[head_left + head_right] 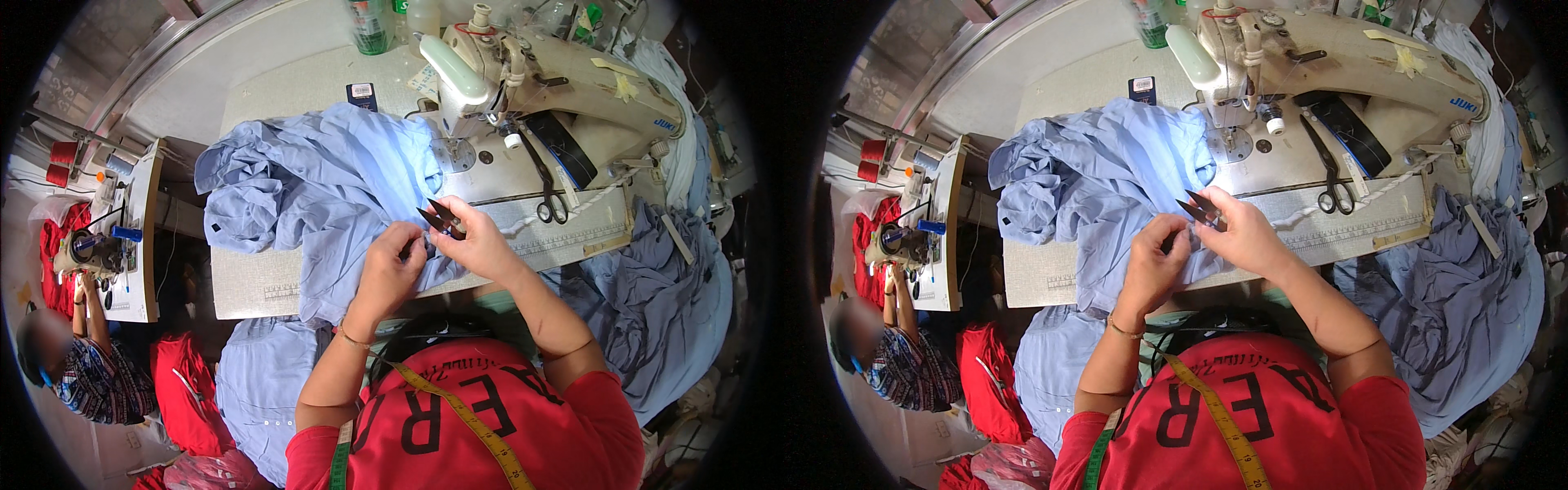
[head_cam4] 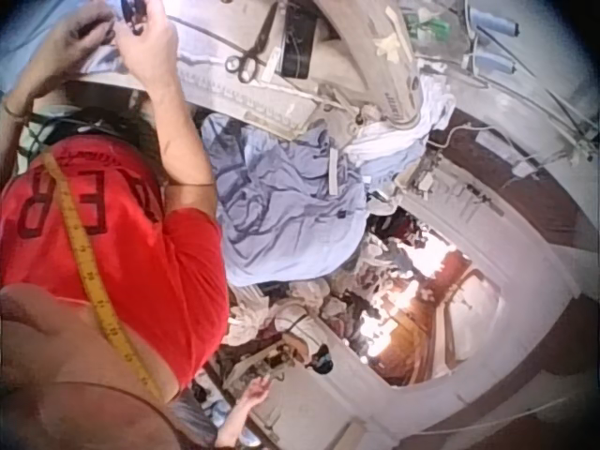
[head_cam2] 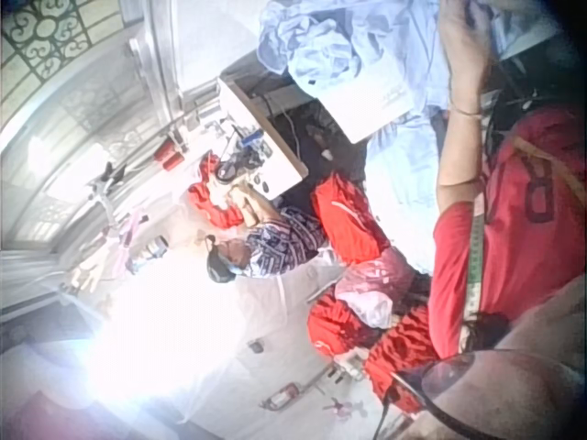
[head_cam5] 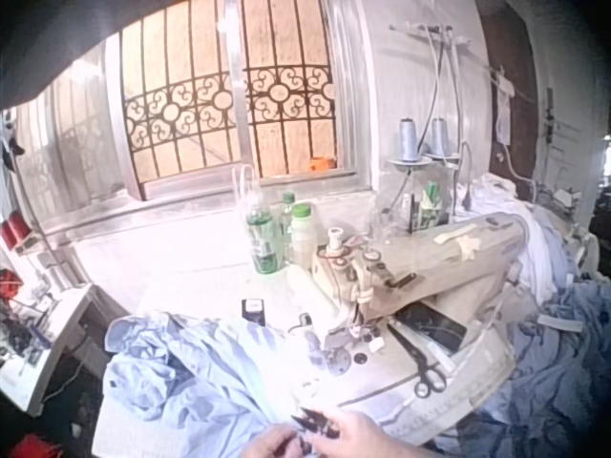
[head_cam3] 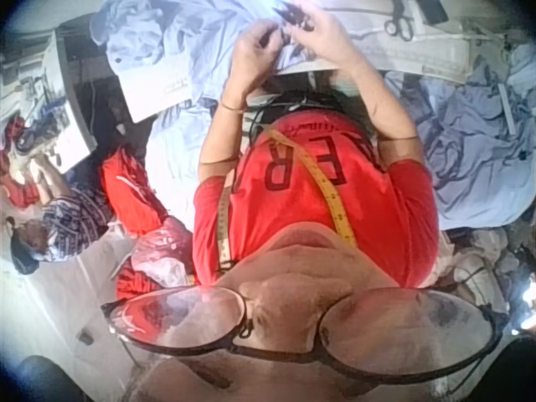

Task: The person sews a shirt collar using a sewing machine, then uses a measuring tape to check the dimensions of the collar and buttons before trimming excess thread with a pair of snips.

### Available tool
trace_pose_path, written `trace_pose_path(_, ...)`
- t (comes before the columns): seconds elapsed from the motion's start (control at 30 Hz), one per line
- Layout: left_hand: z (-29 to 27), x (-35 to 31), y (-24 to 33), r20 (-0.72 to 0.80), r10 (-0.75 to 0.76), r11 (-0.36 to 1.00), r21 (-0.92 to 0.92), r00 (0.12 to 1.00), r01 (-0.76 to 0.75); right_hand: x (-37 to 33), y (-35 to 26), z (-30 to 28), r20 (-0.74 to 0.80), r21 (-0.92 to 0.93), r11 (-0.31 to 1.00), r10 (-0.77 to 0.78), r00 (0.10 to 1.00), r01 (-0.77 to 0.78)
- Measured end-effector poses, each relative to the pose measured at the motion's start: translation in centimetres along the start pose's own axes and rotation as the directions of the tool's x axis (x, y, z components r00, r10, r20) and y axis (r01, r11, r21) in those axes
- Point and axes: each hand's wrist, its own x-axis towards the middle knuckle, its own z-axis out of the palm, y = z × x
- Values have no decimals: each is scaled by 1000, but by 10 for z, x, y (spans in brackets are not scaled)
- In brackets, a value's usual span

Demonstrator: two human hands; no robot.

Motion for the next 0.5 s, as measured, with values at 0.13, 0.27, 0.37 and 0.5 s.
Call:
trace_pose_path(0.13, -5, 0, -3, 66, -156, 982, -94, 986, 162, 2, 5, -2, 45, 144, 989, 17, 999, -23)
trace_pose_path(0.27, -1, -1, -11, 26, -160, 974, -158, 987, 162, -4, -6, -3, -1, -171, 984, -53, 999, 52)
trace_pose_path(0.37, 3, -1, -9, -25, -160, 975, -163, 987, 154, -17, -25, 4, -78, -341, 933, -150, 986, 115)
trace_pose_path(0.5, 3, -2, -8, -64, -111, 990, -90, 992, 105, -39, -38, 21, -80, -211, 970, -138, 987, 119)
